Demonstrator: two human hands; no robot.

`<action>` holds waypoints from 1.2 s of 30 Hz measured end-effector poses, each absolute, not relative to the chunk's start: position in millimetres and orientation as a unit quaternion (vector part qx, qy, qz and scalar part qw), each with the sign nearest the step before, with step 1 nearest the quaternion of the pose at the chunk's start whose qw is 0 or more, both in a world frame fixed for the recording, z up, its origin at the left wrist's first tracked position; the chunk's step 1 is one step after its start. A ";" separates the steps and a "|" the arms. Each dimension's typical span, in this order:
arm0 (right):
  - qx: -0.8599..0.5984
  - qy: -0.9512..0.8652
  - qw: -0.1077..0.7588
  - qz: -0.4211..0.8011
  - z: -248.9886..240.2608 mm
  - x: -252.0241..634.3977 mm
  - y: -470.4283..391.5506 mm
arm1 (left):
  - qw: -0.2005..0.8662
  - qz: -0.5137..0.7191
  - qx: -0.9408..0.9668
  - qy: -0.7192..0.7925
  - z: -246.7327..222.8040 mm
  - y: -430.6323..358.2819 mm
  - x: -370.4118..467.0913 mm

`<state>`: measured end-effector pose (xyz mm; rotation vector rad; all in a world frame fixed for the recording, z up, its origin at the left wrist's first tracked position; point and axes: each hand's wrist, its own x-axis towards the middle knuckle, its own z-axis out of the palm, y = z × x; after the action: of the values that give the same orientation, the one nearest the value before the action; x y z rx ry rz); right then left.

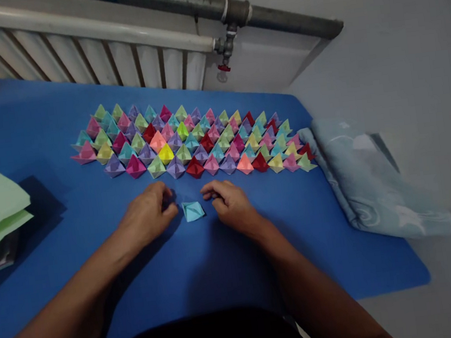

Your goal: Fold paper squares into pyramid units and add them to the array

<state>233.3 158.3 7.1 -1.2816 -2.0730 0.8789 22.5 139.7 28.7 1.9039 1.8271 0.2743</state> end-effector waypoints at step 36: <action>-0.511 -0.833 0.145 0.155 3.7 196.1 145.1 | 0.153 0.040 0.766 0.623 22.2 129.0 44.8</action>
<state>196.1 145.1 3.7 -1.4716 -2.4001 0.4478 44.8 129.0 22.2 2.1985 1.7859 0.1138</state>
